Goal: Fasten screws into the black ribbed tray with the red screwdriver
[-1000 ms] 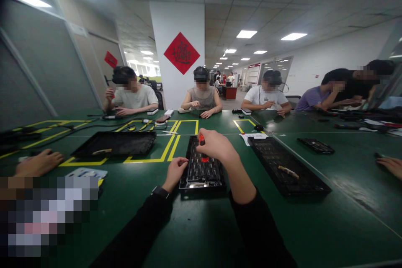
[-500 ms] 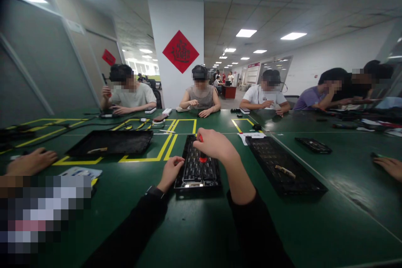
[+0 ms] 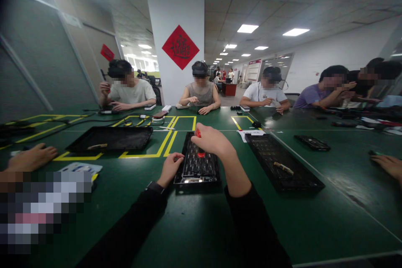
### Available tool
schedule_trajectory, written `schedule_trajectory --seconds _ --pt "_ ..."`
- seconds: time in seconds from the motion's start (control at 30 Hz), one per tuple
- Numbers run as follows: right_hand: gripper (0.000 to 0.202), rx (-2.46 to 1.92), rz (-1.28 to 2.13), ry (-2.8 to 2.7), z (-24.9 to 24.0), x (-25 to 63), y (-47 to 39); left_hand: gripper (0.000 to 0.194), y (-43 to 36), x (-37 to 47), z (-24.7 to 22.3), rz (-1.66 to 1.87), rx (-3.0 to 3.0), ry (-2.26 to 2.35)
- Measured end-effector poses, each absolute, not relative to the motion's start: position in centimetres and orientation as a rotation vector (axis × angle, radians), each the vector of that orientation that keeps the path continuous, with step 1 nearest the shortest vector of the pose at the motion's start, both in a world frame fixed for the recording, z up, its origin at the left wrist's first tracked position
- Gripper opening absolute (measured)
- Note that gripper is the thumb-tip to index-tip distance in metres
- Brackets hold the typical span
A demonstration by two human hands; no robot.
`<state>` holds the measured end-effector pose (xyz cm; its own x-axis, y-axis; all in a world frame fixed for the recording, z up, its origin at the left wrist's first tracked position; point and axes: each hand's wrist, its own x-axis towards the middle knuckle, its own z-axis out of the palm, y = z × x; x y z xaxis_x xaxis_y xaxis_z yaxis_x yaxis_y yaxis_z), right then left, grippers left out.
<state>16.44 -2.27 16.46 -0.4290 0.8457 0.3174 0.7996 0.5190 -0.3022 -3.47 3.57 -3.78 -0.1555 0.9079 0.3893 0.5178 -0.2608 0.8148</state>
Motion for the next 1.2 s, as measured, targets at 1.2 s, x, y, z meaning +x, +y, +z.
schedule_trajectory --seconds 1.2 --pt "0.022 -1.412 0.03 -2.429 17.6 17.0 -4.1 0.013 3.7 -3.4 -3.9 1.405 1.725 1.59"
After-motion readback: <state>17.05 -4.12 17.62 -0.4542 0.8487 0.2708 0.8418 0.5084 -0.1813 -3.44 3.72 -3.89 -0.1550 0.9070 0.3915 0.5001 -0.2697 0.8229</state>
